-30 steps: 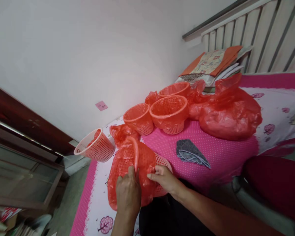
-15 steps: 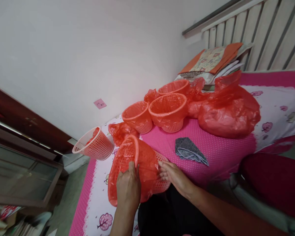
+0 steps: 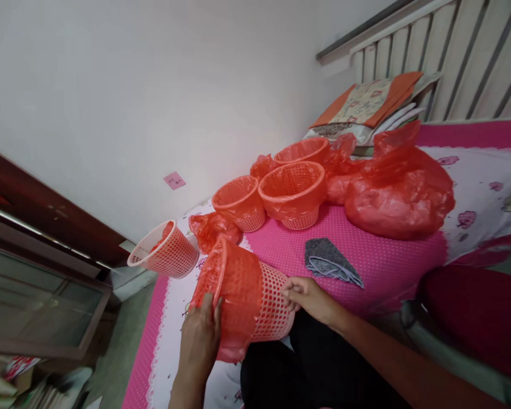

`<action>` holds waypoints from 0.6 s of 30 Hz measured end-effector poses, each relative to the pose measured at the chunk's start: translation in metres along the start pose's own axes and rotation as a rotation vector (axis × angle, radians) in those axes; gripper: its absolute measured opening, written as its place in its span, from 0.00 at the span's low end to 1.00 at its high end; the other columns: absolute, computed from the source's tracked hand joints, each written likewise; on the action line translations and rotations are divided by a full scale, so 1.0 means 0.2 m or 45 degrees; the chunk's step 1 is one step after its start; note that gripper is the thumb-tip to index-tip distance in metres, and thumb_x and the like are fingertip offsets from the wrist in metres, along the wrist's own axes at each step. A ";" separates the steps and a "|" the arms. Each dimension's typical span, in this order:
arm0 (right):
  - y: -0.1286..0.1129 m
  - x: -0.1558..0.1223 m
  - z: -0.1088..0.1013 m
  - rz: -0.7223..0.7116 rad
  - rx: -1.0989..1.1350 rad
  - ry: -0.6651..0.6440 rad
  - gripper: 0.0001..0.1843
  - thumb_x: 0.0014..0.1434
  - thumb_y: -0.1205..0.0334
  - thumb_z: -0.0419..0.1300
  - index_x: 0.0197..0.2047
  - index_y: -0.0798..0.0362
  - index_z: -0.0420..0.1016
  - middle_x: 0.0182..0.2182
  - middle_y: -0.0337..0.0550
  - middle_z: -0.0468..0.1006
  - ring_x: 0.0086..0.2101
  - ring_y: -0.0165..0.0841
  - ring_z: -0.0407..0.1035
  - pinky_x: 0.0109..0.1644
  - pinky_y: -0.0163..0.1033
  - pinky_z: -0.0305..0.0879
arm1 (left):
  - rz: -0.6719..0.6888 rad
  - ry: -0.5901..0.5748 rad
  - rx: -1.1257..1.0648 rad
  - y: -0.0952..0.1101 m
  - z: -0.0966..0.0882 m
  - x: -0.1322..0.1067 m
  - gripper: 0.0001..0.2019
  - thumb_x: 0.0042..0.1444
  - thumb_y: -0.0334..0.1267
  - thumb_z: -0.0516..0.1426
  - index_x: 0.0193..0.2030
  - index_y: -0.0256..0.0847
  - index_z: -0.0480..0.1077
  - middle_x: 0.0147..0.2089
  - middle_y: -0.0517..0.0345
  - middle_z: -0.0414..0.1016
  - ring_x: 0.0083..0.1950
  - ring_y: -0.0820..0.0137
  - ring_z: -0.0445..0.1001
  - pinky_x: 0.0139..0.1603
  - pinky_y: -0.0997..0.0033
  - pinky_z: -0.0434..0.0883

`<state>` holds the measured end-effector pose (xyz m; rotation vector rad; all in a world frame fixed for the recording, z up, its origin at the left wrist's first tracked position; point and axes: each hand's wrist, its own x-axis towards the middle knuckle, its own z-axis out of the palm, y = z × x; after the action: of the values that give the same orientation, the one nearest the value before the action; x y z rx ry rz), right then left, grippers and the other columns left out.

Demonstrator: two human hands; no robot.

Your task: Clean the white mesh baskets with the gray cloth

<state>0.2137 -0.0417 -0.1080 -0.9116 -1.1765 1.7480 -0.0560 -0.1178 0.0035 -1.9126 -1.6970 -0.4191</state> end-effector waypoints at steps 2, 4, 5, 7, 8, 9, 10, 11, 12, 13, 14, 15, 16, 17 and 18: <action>-0.08 0.00 -0.02 -0.092 -0.043 0.014 0.16 0.50 0.47 0.68 0.32 0.50 0.76 0.26 0.39 0.81 0.26 0.33 0.74 0.34 0.40 0.68 | 0.134 0.051 -0.019 -0.04 -0.02 -0.04 0.15 0.78 0.43 0.46 0.42 0.45 0.70 0.24 0.62 0.73 0.24 0.62 0.77 0.28 0.65 0.69; -0.17 0.00 -0.02 -0.229 -0.088 0.031 0.13 0.53 0.49 0.67 0.33 0.50 0.77 0.27 0.39 0.81 0.28 0.34 0.75 0.36 0.41 0.69 | 0.217 0.077 -0.051 -0.05 -0.05 -0.08 0.15 0.78 0.43 0.46 0.41 0.46 0.68 0.24 0.62 0.73 0.24 0.63 0.76 0.27 0.66 0.69; -0.21 0.01 0.00 -0.310 -0.116 0.043 0.12 0.55 0.50 0.67 0.34 0.50 0.78 0.27 0.39 0.81 0.29 0.34 0.75 0.37 0.41 0.70 | 0.245 0.076 -0.071 -0.05 -0.06 -0.09 0.15 0.78 0.43 0.46 0.40 0.46 0.67 0.25 0.63 0.73 0.24 0.64 0.76 0.27 0.67 0.70; -0.31 0.03 0.03 -0.475 -0.184 0.069 0.08 0.57 0.54 0.66 0.35 0.50 0.80 0.29 0.39 0.82 0.32 0.35 0.75 0.39 0.41 0.70 | 0.298 0.052 -0.105 -0.05 -0.07 -0.10 0.14 0.78 0.42 0.47 0.40 0.47 0.67 0.26 0.63 0.73 0.25 0.65 0.75 0.28 0.68 0.70; -0.35 0.05 0.05 -0.544 -0.213 0.085 0.07 0.58 0.56 0.67 0.35 0.50 0.81 0.30 0.40 0.83 0.33 0.35 0.76 0.40 0.41 0.69 | 0.315 0.041 -0.117 -0.05 -0.08 -0.10 0.14 0.78 0.41 0.47 0.39 0.47 0.67 0.26 0.63 0.74 0.25 0.65 0.75 0.29 0.68 0.71; -0.38 0.06 0.08 -0.590 -0.228 0.093 0.06 0.58 0.58 0.67 0.36 0.50 0.82 0.31 0.40 0.83 0.34 0.35 0.76 0.41 0.41 0.69 | 0.324 0.033 -0.127 -0.06 -0.08 -0.11 0.14 0.78 0.41 0.47 0.39 0.47 0.67 0.27 0.63 0.74 0.25 0.65 0.76 0.29 0.67 0.71; -0.41 0.08 0.10 -0.596 -0.213 0.085 0.05 0.58 0.59 0.68 0.36 0.50 0.83 0.32 0.40 0.84 0.33 0.34 0.76 0.41 0.40 0.69 | 0.328 0.029 -0.136 -0.06 -0.09 -0.11 0.14 0.78 0.40 0.48 0.39 0.47 0.67 0.27 0.62 0.74 0.26 0.65 0.76 0.30 0.67 0.71; -0.43 0.10 0.13 -0.561 -0.160 0.052 0.05 0.57 0.59 0.69 0.36 0.50 0.83 0.32 0.40 0.84 0.33 0.34 0.76 0.39 0.40 0.69 | 0.331 0.025 -0.144 -0.06 -0.09 -0.11 0.14 0.78 0.40 0.48 0.38 0.48 0.67 0.27 0.62 0.74 0.26 0.65 0.76 0.30 0.67 0.72; -0.44 0.11 0.16 -0.488 -0.074 -0.007 0.06 0.57 0.58 0.71 0.36 0.51 0.82 0.32 0.41 0.85 0.32 0.34 0.76 0.38 0.39 0.70 | 0.331 0.017 -0.150 -0.06 -0.09 -0.11 0.13 0.77 0.40 0.48 0.38 0.47 0.66 0.27 0.62 0.74 0.27 0.65 0.76 0.30 0.67 0.72; -0.45 0.12 0.19 -0.393 0.038 -0.084 0.09 0.56 0.57 0.72 0.37 0.51 0.82 0.32 0.42 0.85 0.31 0.34 0.77 0.36 0.39 0.70 | 0.334 0.003 -0.157 -0.06 -0.09 -0.12 0.13 0.77 0.39 0.49 0.39 0.47 0.67 0.28 0.62 0.74 0.27 0.65 0.76 0.31 0.67 0.71; -0.45 0.12 0.21 -0.295 0.162 -0.168 0.12 0.56 0.54 0.74 0.38 0.52 0.82 0.33 0.43 0.86 0.31 0.34 0.79 0.36 0.39 0.72 | 0.341 -0.010 -0.167 -0.05 -0.10 -0.12 0.12 0.77 0.38 0.49 0.39 0.47 0.67 0.28 0.63 0.75 0.27 0.65 0.76 0.31 0.67 0.71; -0.44 0.11 0.24 -0.211 0.284 -0.242 0.15 0.55 0.52 0.75 0.39 0.53 0.82 0.34 0.44 0.87 0.32 0.35 0.80 0.36 0.39 0.73 | 0.351 -0.018 -0.180 -0.04 -0.10 -0.12 0.11 0.76 0.37 0.49 0.39 0.47 0.67 0.28 0.63 0.75 0.27 0.66 0.76 0.31 0.67 0.71; -0.44 0.11 0.26 -0.152 0.392 -0.292 0.18 0.54 0.51 0.77 0.40 0.53 0.82 0.35 0.45 0.87 0.33 0.35 0.81 0.38 0.39 0.75 | 0.364 -0.020 -0.194 -0.03 -0.11 -0.11 0.11 0.76 0.36 0.50 0.39 0.47 0.66 0.29 0.63 0.75 0.27 0.66 0.76 0.31 0.68 0.71; -0.43 0.10 0.28 -0.119 0.482 -0.318 0.19 0.54 0.50 0.78 0.40 0.54 0.82 0.35 0.46 0.87 0.35 0.35 0.82 0.40 0.40 0.77 | 0.375 -0.007 -0.205 -0.02 -0.11 -0.11 0.11 0.76 0.35 0.50 0.39 0.47 0.66 0.29 0.63 0.75 0.27 0.66 0.75 0.31 0.67 0.70; -0.43 0.08 0.29 -0.099 0.557 -0.327 0.20 0.54 0.49 0.78 0.40 0.54 0.82 0.35 0.46 0.87 0.36 0.35 0.83 0.42 0.40 0.78 | 0.389 0.014 -0.211 -0.01 -0.11 -0.11 0.11 0.76 0.35 0.49 0.39 0.47 0.66 0.29 0.63 0.75 0.27 0.66 0.75 0.31 0.67 0.70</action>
<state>0.1750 -0.0279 -0.0108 -0.3849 -0.9122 1.9921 -0.0588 -0.1481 0.0104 -2.2405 -1.3667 -0.4597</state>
